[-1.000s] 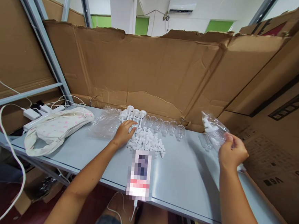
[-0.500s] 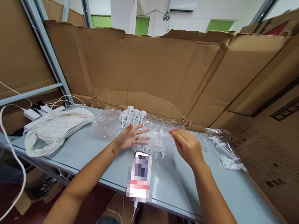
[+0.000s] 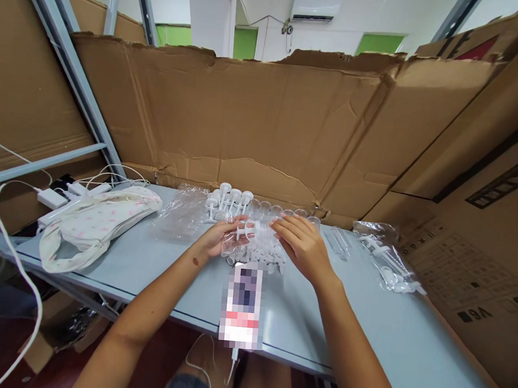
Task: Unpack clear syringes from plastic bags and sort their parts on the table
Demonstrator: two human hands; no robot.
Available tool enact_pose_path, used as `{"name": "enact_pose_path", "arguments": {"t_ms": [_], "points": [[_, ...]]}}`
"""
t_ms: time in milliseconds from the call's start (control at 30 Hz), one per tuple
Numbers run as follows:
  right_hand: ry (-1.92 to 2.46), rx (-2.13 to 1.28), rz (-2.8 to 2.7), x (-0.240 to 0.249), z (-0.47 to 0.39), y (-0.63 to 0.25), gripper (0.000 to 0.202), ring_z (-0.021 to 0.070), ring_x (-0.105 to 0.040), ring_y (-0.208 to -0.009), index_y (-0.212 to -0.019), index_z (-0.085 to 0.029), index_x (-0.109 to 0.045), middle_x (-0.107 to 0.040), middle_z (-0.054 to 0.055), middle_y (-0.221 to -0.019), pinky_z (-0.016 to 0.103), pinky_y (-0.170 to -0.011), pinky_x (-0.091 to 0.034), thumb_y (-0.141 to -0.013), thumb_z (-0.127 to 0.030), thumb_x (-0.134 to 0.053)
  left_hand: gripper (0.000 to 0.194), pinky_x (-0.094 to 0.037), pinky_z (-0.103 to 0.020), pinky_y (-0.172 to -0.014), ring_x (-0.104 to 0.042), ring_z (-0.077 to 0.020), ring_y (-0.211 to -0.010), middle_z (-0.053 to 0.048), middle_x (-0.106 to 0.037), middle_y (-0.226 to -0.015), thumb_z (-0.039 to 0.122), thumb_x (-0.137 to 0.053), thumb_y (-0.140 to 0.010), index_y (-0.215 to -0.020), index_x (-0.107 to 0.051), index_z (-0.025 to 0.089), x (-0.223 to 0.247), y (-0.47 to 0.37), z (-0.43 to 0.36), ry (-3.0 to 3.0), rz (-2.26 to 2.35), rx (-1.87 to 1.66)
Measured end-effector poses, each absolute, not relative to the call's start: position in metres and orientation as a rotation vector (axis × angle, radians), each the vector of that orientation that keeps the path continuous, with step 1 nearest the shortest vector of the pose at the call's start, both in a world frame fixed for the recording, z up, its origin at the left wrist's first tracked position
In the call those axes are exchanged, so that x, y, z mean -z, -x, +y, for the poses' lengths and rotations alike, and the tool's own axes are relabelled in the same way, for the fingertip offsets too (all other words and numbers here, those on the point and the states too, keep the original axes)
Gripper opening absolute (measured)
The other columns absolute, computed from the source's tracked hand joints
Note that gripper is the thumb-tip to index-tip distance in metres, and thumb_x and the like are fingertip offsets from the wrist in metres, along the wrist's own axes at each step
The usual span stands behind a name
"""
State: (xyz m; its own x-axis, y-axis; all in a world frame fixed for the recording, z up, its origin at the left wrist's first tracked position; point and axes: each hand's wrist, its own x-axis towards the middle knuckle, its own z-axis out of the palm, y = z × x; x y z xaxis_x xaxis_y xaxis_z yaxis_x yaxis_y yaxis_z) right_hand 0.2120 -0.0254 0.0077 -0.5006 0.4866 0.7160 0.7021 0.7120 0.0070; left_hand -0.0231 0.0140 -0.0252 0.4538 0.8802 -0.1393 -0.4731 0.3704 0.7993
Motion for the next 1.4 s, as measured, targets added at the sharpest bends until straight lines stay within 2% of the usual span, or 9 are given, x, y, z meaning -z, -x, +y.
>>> {"name": "enact_pose_path", "arguments": {"t_ms": [167,233,333,467,567,767,933,1133,1400], "points": [[1.102,0.208,-1.986,0.007,-0.014,-0.217,0.047,0.0289,-0.034,-0.135,-0.130,-0.029,-0.049,-0.047,0.009,-0.141,0.055,-0.108,-0.028,-0.085,-0.039,-0.058,0.026,-0.055,-0.035,-0.080,-0.067,-0.0184,-0.088,-0.008,-0.065,-0.115,0.019,-0.059,-0.083,-0.109,-0.060,0.019,0.022,0.024,0.017,-0.758,0.648,-1.097],[1.156,-0.057,-1.833,0.017,-0.010,-0.220,0.064,0.0304,-0.026,-0.139,-0.137,-0.031,-0.039,-0.031,0.009,-0.151,0.058,-0.108,-0.026,-0.080,-0.046,-0.063,0.024,-0.055,-0.035,-0.082,-0.067,-0.0161,-0.088,-0.006,-0.064,-0.117,0.021,-0.057,-0.085,-0.109,-0.059,0.021,0.021,0.025,0.017,-0.760,0.650,-1.138],[1.094,-0.648,-1.506,0.030,-0.006,-0.224,0.087,0.0298,-0.031,-0.137,-0.144,-0.037,-0.020,-0.021,0.010,-0.154,0.057,-0.103,-0.036,-0.073,-0.055,-0.066,0.024,-0.053,-0.038,-0.086,-0.066,-0.0148,-0.090,-0.004,-0.062,-0.121,0.027,-0.054,-0.087,-0.111,-0.057,0.024,0.021,0.026,0.018,-0.812,0.644,-1.177],[0.841,-1.287,-1.212,0.036,-0.009,-0.226,0.082,0.0301,-0.048,-0.124,-0.140,-0.040,-0.029,-0.037,0.007,-0.146,0.057,-0.095,-0.045,-0.069,-0.069,-0.059,0.026,-0.051,-0.043,-0.090,-0.064,-0.0170,-0.097,-0.004,-0.060,-0.124,0.034,-0.052,-0.089,-0.113,-0.056,0.028,0.022,0.025,0.015,-0.923,0.603,-1.190],[0.745,-1.437,-1.177,0.031,-0.016,-0.224,0.069,0.0300,-0.051,-0.121,-0.131,-0.039,-0.044,-0.052,0.003,-0.135,0.057,-0.092,-0.048,-0.072,-0.074,-0.050,0.027,-0.051,-0.045,-0.089,-0.063,-0.0195,-0.099,-0.005,-0.062,-0.120,0.035,-0.055,-0.086,-0.112,-0.058,0.027,0.022,0.023,0.011,-0.944,0.560,-1.138],[0.861,-1.485,-1.088,0.025,-0.023,-0.226,0.049,0.0249,-0.064,-0.103,-0.125,-0.034,-0.051,-0.068,0.002,-0.110,0.049,-0.087,-0.053,-0.079,-0.045,-0.064,0.039,-0.054,-0.035,-0.074,-0.067,-0.0186,-0.085,-0.009,-0.064,-0.112,0.038,-0.062,-0.081,-0.116,-0.057,0.023,0.017,0.022,0.006,-1.132,0.691,-1.117],[0.947,-1.480,-1.056,0.028,-0.020,-0.239,0.046,0.0226,-0.068,-0.091,-0.119,-0.031,-0.055,-0.071,0.002,-0.099,0.041,-0.077,-0.058,-0.076,-0.041,-0.069,0.059,-0.050,-0.023,-0.055,-0.066,-0.0121,-0.065,-0.007,-0.062,-0.109,0.033,-0.065,-0.076,-0.131,-0.044,0.027,0.022,0.025,0.013,-1.436,0.915,-1.295],[0.871,-1.611,-1.026,0.028,-0.019,-0.249,0.040,0.0219,-0.068,-0.092,-0.120,-0.033,-0.053,-0.069,0.001,-0.106,0.050,-0.082,-0.056,-0.081,-0.040,-0.064,0.025,-0.049,-0.023,-0.058,-0.062,-0.0125,-0.069,-0.006,-0.063,-0.099,0.029,-0.057,-0.080,-0.102,-0.065,0.020,0.031,0.029,0.018,-1.756,1.113,-1.275],[0.963,-1.628,-0.938,0.024,-0.018,-0.258,0.030,0.0227,-0.068,-0.087,-0.115,-0.029,-0.058,-0.070,0.002,-0.097,0.051,-0.079,-0.058,-0.085,-0.036,-0.059,0.012,-0.046,-0.027,-0.080,-0.056,-0.0184,-0.101,-0.008,-0.059,-0.107,0.027,-0.058,-0.080,-0.080,-0.066,0.018,0.022,0.035,0.019,-1.891,1.011,-1.336]]}}
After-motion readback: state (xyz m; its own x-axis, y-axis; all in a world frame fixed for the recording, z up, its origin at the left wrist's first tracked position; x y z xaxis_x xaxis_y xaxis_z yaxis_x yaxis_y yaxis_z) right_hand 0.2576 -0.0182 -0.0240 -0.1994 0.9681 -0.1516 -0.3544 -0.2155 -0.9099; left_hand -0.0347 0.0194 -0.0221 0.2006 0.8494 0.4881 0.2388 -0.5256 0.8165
